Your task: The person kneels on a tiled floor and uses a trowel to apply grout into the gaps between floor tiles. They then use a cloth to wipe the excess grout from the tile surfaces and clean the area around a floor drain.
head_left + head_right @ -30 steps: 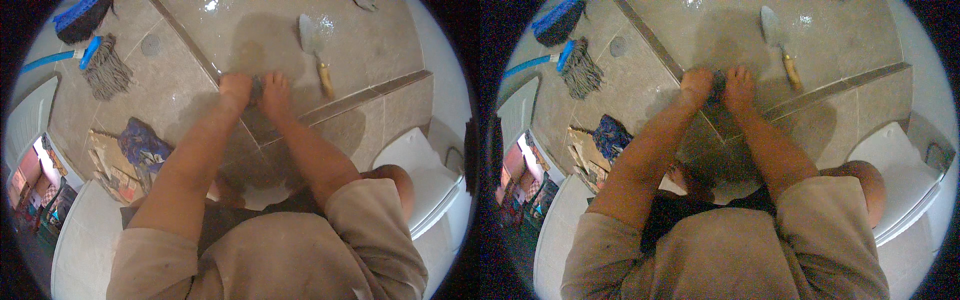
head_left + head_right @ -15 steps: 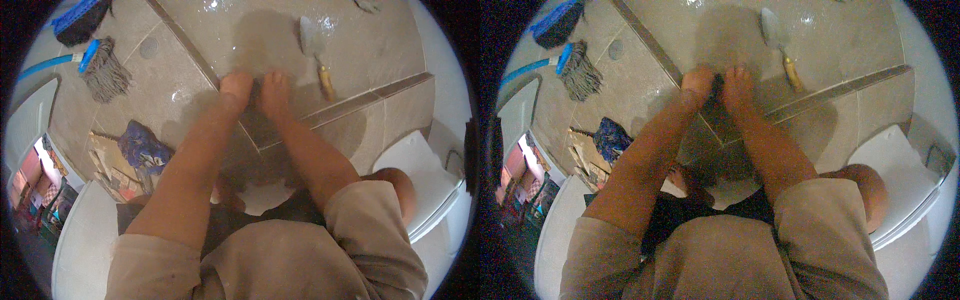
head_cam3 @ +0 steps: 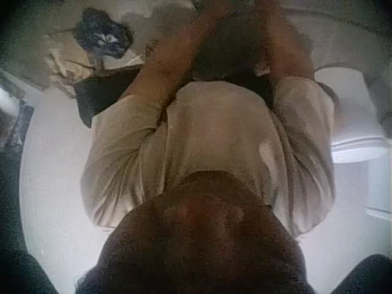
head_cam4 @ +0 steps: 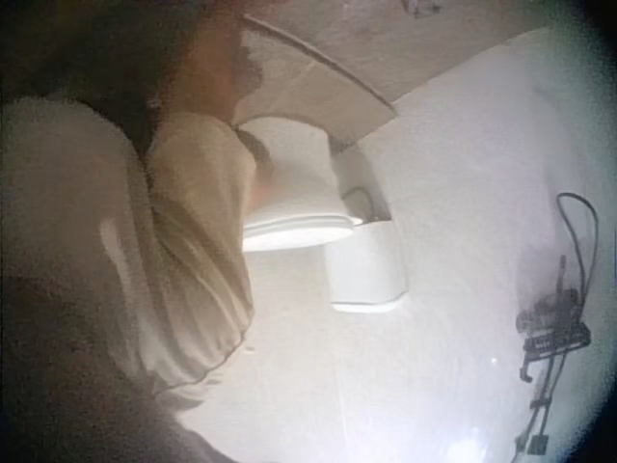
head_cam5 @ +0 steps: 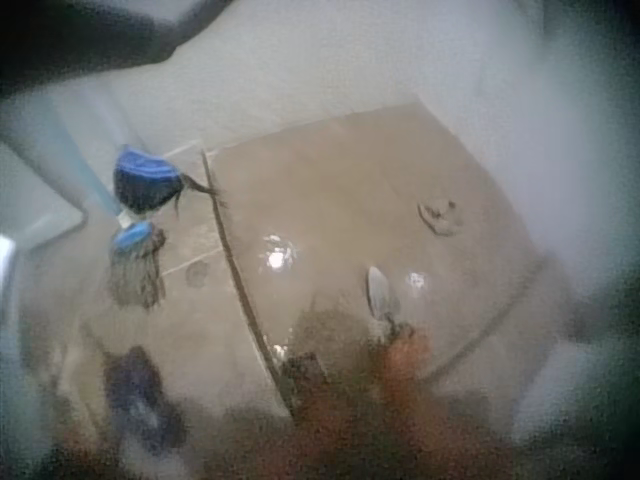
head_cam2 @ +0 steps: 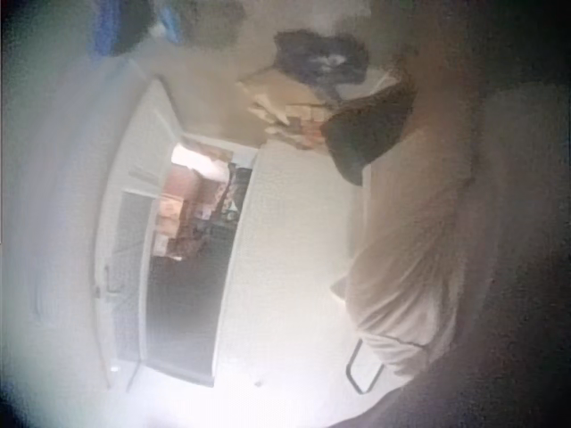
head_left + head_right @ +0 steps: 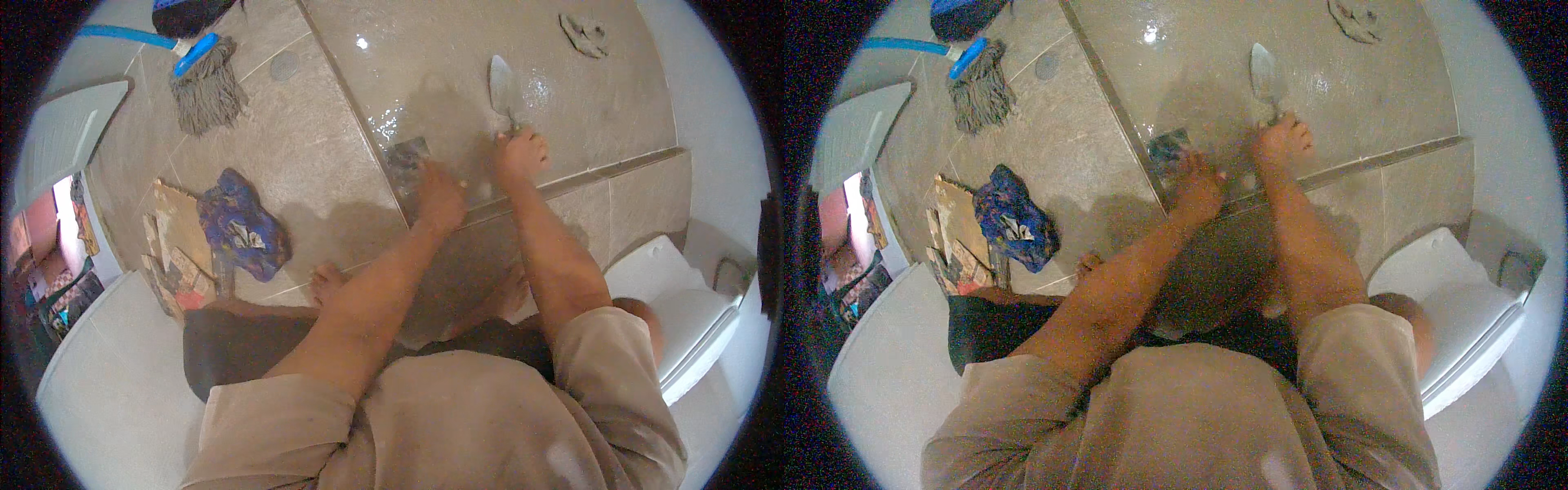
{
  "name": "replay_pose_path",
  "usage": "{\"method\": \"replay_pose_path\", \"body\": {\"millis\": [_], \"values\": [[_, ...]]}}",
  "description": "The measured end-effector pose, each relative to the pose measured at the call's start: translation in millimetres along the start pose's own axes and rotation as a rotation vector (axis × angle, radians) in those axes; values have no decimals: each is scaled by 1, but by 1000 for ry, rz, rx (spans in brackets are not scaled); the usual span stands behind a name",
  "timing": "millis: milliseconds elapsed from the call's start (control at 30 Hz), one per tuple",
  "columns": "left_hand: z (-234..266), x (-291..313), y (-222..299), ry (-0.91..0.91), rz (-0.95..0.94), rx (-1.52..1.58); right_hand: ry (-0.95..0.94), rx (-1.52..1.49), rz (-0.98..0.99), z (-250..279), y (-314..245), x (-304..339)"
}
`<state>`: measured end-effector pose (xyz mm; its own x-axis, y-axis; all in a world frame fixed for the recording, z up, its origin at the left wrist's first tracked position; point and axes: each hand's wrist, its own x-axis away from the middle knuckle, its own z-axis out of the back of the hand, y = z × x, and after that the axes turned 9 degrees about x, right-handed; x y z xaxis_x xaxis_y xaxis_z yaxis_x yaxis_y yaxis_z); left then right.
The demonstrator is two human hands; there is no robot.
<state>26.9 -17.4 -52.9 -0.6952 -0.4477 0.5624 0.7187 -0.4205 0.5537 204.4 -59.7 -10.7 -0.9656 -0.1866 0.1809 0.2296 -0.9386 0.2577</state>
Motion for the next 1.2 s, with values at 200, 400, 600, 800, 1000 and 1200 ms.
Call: {"method": "replay_pose_path", "body": {"millis": [200,400,600,800,1000,1200], "values": [[19,7,-16,79,23,-196,-163,-5,229,-7,14,-10],[28,42,24,-112,10,-123,19,-440,500,21,36,13],[47,14,-3,61,174,-234,-231,-290,579,99,31,57],[52,31,6,98,85,31,-317,-157,588,116,46,86],[44,11,5,188,219,115,-297,-145,603,122,50,96],[24,27,-17,281,17,53,-266,-139,670,132,33,103]]}}
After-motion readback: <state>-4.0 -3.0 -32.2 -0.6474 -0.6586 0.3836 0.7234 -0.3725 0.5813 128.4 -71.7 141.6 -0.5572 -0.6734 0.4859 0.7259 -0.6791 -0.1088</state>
